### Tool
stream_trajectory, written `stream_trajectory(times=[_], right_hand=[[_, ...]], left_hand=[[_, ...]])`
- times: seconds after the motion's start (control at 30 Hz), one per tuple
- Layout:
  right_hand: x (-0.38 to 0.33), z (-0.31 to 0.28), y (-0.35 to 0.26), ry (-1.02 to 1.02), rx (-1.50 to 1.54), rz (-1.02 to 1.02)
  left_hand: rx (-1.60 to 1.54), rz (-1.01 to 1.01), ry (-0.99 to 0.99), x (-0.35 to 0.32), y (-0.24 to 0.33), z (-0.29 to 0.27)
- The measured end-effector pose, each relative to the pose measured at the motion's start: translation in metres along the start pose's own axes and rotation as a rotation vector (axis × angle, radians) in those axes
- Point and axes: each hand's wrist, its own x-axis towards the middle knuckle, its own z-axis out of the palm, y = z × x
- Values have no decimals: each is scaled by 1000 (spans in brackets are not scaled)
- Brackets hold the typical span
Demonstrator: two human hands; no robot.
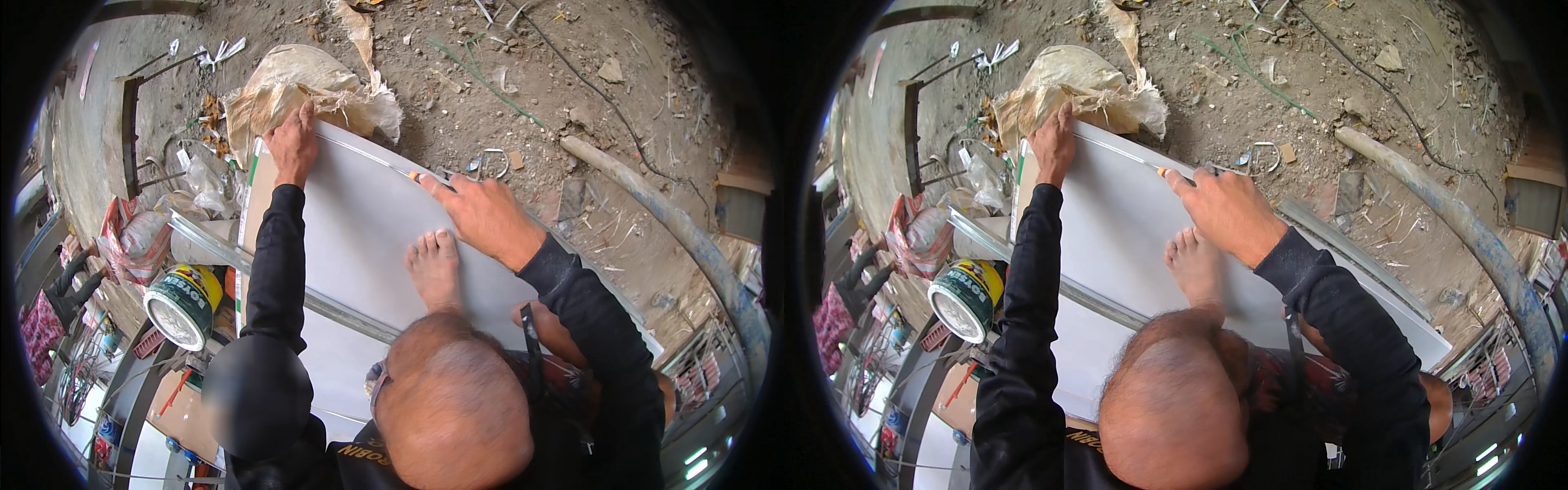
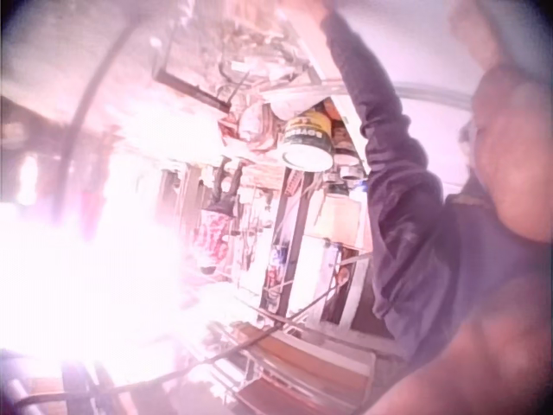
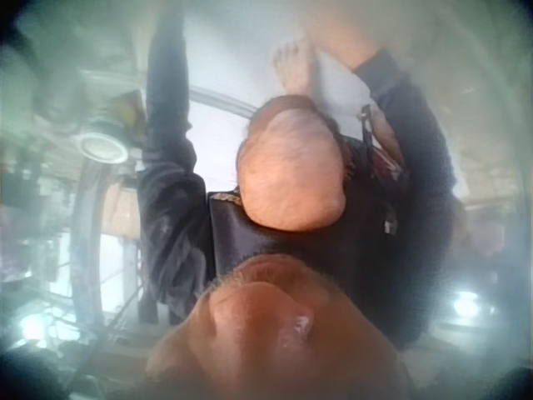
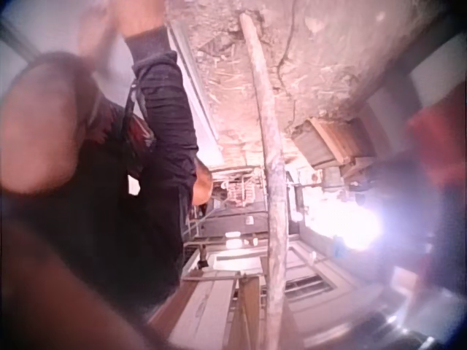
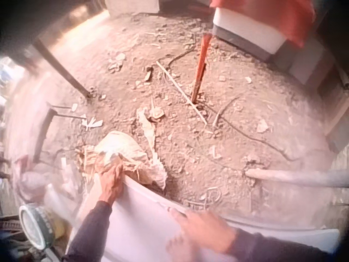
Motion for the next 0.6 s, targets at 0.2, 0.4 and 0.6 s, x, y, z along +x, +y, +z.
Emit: stream_trajectory(times=[0.2, 0.4, 0.6], right_hand=[[-8, -7, 5, 39, 15, -5], [-8, -61, -15, 62, -10, 121], [27, -8, 0, 178, 111, -26]], left_hand=[[-130, 89, -243, 14, -2, -18], [-440, 40, -418, 12, 7, -39], [-673, 14, -475, 6, 8, -41]])
